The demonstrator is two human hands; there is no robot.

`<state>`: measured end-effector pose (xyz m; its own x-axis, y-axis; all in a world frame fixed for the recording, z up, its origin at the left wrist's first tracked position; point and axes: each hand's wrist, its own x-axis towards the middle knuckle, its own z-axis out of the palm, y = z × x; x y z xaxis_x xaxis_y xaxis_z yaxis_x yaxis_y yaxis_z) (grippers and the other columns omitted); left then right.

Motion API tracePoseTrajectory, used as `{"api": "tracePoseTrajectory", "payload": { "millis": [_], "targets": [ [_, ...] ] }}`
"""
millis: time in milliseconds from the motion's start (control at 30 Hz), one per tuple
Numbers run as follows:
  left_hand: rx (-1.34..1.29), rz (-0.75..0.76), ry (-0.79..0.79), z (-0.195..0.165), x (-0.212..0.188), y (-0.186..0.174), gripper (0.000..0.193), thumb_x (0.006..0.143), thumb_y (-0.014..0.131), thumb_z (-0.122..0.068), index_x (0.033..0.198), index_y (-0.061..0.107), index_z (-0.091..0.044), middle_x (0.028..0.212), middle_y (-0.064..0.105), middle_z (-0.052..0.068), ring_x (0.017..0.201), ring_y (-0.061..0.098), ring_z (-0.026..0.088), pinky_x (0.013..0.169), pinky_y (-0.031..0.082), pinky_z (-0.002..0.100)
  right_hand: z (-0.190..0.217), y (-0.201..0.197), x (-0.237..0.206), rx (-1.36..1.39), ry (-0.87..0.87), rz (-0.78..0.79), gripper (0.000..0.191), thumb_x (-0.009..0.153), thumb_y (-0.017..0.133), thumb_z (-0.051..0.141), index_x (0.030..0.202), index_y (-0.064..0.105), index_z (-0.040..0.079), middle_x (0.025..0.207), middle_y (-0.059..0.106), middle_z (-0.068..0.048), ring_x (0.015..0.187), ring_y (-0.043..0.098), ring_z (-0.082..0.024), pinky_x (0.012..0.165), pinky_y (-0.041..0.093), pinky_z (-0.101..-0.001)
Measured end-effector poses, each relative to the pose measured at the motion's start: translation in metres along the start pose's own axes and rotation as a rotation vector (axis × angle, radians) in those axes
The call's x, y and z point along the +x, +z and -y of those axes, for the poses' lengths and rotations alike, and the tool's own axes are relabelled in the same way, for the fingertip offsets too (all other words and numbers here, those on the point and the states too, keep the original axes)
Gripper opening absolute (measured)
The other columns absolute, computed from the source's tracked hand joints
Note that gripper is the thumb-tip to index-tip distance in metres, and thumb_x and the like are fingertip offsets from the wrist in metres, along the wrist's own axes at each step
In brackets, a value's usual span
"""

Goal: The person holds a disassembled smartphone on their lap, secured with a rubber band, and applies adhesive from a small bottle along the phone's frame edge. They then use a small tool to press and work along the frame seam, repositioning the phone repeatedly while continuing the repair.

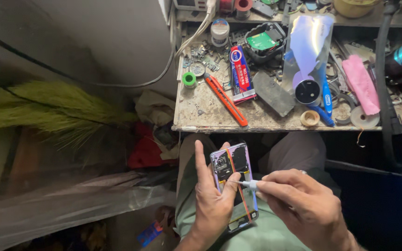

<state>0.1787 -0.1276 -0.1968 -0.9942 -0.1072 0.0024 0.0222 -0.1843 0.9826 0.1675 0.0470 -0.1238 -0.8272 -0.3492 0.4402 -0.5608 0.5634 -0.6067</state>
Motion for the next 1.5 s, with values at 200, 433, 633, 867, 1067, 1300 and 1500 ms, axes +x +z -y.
{"api": "tracePoseTrajectory", "payload": {
  "millis": [200, 433, 633, 867, 1067, 1300, 1500],
  "targets": [
    [0.107, -0.018, 0.033, -0.002, 0.002, 0.003, 0.092, 0.096, 0.059, 0.004, 0.163, -0.004, -0.006, 0.153, 0.056, 0.019, 0.114, 0.072, 0.021, 0.09, 0.059, 0.03, 0.005, 0.004, 0.012, -0.007, -0.048, 0.025, 0.027, 0.076, 0.085, 0.006, 0.101, 0.075, 0.008, 0.09, 0.072, -0.006, 0.074, 0.071, -0.015, 0.062, 0.057, -0.0259],
    [0.154, -0.013, 0.079, -0.001, -0.002, 0.004, 0.092, 0.096, 0.058, 0.007, 0.163, -0.004, -0.005, 0.156, 0.054, 0.021, 0.121, 0.071, 0.026, 0.093, 0.059, 0.032, 0.005, 0.006, 0.014, -0.009, -0.051, 0.042, 0.025, 0.077, 0.084, 0.006, 0.1, 0.075, 0.008, 0.091, 0.072, -0.006, 0.075, 0.072, -0.017, 0.063, 0.058, -0.0268],
    [0.251, -0.033, 0.195, 0.002, 0.001, 0.012, 0.091, 0.097, 0.06, 0.008, 0.163, -0.001, -0.002, 0.156, 0.052, 0.025, 0.129, 0.068, 0.032, 0.098, 0.057, 0.034, 0.003, 0.005, 0.015, -0.031, -0.107, 0.012, 0.025, 0.079, 0.084, 0.008, 0.101, 0.073, 0.006, 0.091, 0.072, -0.005, 0.077, 0.073, -0.018, 0.066, 0.059, -0.0286],
    [0.375, -0.079, 0.304, 0.007, 0.003, 0.014, 0.087, 0.096, 0.058, 0.011, 0.162, 0.001, 0.003, 0.153, 0.053, 0.028, 0.13, 0.067, 0.039, 0.099, 0.057, 0.037, -0.001, 0.009, 0.013, -0.067, -0.189, 0.011, 0.026, 0.077, 0.076, 0.007, 0.101, 0.068, 0.001, 0.088, 0.069, -0.013, 0.075, 0.07, -0.027, 0.064, 0.056, -0.0333],
    [0.477, -0.115, 0.395, 0.008, 0.002, 0.009, 0.086, 0.095, 0.059, 0.011, 0.161, 0.004, 0.003, 0.15, 0.053, 0.03, 0.128, 0.067, 0.04, 0.1, 0.058, 0.038, -0.015, 0.016, 0.002, -0.007, -0.165, 0.031, 0.041, 0.076, 0.077, 0.007, 0.113, 0.063, -0.005, 0.096, 0.066, -0.018, 0.078, 0.068, -0.028, 0.064, 0.056, -0.0321],
    [0.524, -0.164, 0.364, 0.011, -0.003, 0.005, 0.087, 0.094, 0.06, 0.01, 0.16, 0.004, 0.002, 0.148, 0.057, 0.028, 0.125, 0.069, 0.04, 0.096, 0.06, 0.037, -0.026, 0.027, -0.01, 0.061, -0.09, 0.076, 0.038, 0.084, 0.077, 0.009, 0.117, 0.063, 0.001, 0.099, 0.068, -0.014, 0.081, 0.072, -0.027, 0.068, 0.058, -0.0325],
    [0.555, -0.191, 0.401, 0.011, -0.002, -0.006, 0.087, 0.094, 0.061, 0.009, 0.16, 0.005, 0.0, 0.147, 0.056, 0.029, 0.127, 0.067, 0.041, 0.098, 0.06, 0.038, -0.022, 0.039, -0.005, 0.095, -0.142, 0.019, 0.042, 0.083, 0.078, 0.007, 0.119, 0.057, -0.001, 0.1, 0.068, -0.016, 0.08, 0.073, -0.027, 0.067, 0.06, -0.0315]
  ]
}}
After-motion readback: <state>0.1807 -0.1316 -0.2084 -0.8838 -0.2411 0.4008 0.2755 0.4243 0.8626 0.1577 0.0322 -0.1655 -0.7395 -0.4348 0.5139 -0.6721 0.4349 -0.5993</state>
